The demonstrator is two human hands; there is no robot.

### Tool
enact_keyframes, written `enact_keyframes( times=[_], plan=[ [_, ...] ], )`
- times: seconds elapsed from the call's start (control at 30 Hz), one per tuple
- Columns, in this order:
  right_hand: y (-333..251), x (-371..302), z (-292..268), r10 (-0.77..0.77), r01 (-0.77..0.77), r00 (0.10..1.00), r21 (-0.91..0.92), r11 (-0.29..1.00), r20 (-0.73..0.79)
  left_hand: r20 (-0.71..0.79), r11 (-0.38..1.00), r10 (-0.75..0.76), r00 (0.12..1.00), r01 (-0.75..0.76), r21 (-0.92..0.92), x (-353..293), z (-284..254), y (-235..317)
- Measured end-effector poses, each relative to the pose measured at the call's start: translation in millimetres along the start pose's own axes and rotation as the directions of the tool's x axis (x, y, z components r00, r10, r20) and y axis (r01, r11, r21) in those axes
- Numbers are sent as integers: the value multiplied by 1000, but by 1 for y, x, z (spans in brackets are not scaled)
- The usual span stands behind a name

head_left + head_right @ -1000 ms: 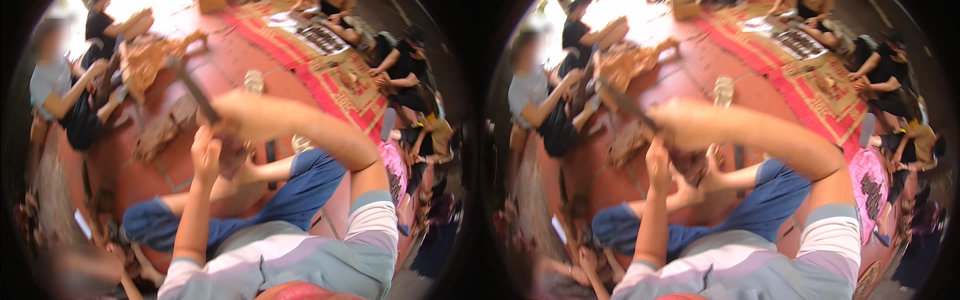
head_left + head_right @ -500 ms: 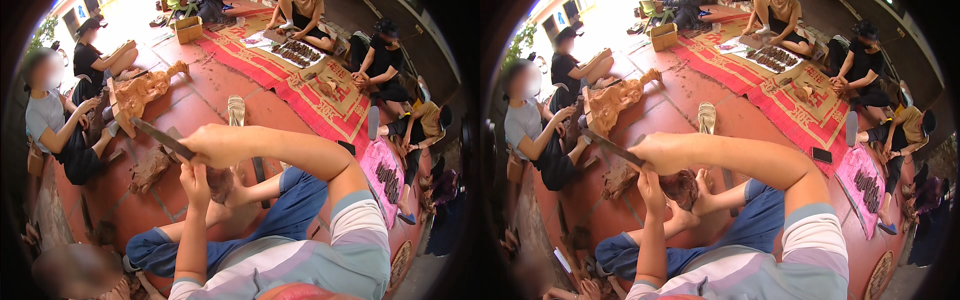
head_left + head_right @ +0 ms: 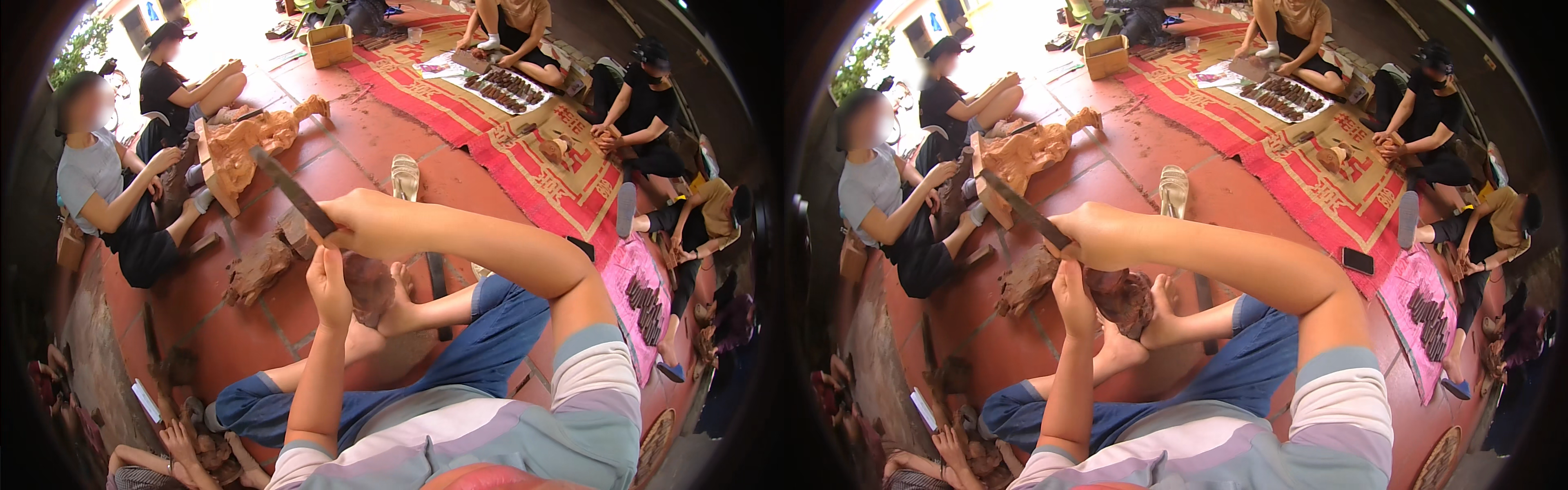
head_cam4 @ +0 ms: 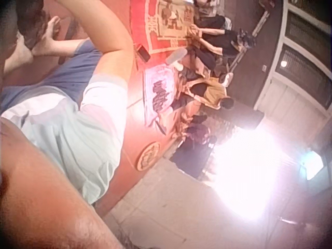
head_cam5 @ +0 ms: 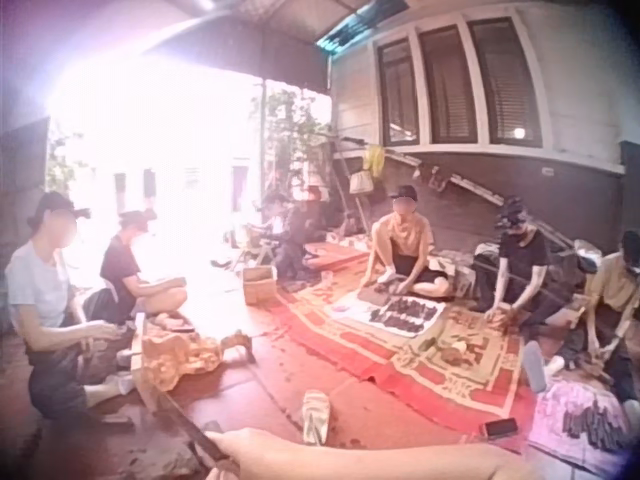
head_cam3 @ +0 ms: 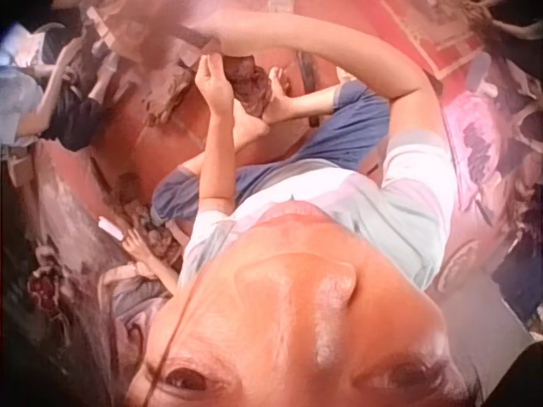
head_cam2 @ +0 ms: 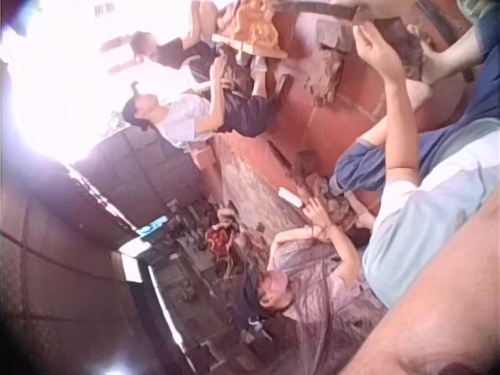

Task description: The person carves a small wooden object using a knife, holding the object in their left hand and shaping it with the tool in their right hand. The person occasionally rotates the object to access different sides.

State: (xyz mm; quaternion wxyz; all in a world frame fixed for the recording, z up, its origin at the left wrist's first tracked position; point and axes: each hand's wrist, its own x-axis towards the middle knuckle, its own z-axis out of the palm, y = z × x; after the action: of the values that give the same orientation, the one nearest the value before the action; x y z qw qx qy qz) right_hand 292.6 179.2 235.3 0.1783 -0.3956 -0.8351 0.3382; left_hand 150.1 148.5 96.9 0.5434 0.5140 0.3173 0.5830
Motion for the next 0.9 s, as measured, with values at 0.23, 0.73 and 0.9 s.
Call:
enact_keyframes(
  times=[0.23, 0.73, 0.9],
  plan=[
    [3, -12, 9, -16, 1, 987, -96, 995, -162, -72, 974, 88, 994, -71, 213, -3, 13, 5],
    [-15, -31, 4, -64, 68, 997, -113, 991, 39, 89, 961, 200, 976, -213, 178, -18, -3, -8],
    [1, -7, 7, -30, 4, 986, -155, 988, -165, -10, 998, -42, 999, 42, 50, 2, 7, 10]
  ],
)
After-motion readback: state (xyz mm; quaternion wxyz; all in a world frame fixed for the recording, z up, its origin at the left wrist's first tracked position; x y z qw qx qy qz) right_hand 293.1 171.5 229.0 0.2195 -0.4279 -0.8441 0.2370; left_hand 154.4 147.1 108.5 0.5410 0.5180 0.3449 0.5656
